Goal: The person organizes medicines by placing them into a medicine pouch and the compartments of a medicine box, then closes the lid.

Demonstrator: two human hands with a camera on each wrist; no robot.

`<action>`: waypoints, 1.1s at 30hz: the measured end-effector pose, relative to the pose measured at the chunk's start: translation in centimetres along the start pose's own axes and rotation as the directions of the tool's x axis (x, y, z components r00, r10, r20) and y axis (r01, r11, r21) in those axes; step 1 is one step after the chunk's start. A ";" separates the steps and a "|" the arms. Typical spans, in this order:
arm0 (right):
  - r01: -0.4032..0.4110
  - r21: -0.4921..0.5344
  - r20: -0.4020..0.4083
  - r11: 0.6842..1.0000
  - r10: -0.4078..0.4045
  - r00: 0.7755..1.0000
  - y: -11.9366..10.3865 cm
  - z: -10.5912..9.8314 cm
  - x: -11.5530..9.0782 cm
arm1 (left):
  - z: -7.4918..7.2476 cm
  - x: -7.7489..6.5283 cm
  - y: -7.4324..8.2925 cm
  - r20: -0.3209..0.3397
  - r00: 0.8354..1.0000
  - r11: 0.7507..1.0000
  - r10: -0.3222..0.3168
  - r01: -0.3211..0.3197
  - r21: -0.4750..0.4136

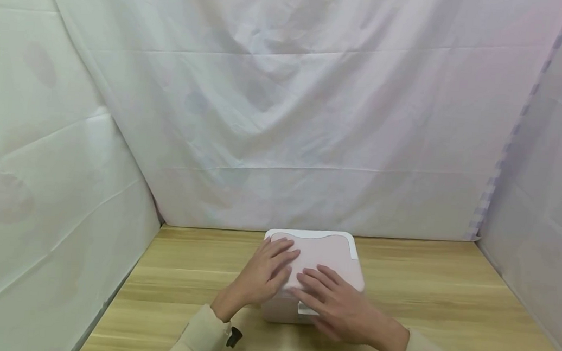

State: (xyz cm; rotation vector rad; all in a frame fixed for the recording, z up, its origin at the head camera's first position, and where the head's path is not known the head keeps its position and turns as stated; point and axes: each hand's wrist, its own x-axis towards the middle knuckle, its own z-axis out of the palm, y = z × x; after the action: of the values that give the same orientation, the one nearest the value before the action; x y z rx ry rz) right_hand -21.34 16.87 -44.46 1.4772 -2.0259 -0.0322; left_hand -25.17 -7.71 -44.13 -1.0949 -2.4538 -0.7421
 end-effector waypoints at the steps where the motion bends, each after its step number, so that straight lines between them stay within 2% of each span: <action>1: 0.001 0.011 -0.013 1.000 0.000 1.000 0.0 0.0 0.0 | 0.0 0.0 0.0 -0.002 1.000 1.000 -0.001 0.001 -0.001; 6: 0.042 0.049 -0.099 0.998 -0.037 0.994 0.1 0.1 0.0 | 0.0 0.0 0.0 -0.003 1.000 1.000 -0.008 0.008 -0.015; 15: 0.079 -0.049 -0.184 0.996 -0.087 0.979 0.3 1.0 -0.1 | 0.1 0.0 -0.1 -0.021 1.000 1.000 -0.009 0.008 -0.030; 25: 0.097 -0.119 -0.211 0.988 -0.120 0.970 0.4 1.5 -0.2 | 0.2 0.0 -0.2 -0.032 0.999 0.999 -0.005 0.004 -0.032; 33: 0.078 -0.075 -0.219 0.994 -0.092 0.971 0.3 1.4 0.0 | 0.0 0.1 0.0 -0.012 1.000 0.999 -0.024 0.024 -0.041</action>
State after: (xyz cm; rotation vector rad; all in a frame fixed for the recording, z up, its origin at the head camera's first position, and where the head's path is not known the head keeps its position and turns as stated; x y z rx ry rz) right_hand -22.25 16.49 -45.48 1.4570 -1.7666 0.0298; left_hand -25.26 -7.67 -44.11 -1.0740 -2.4555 -0.8068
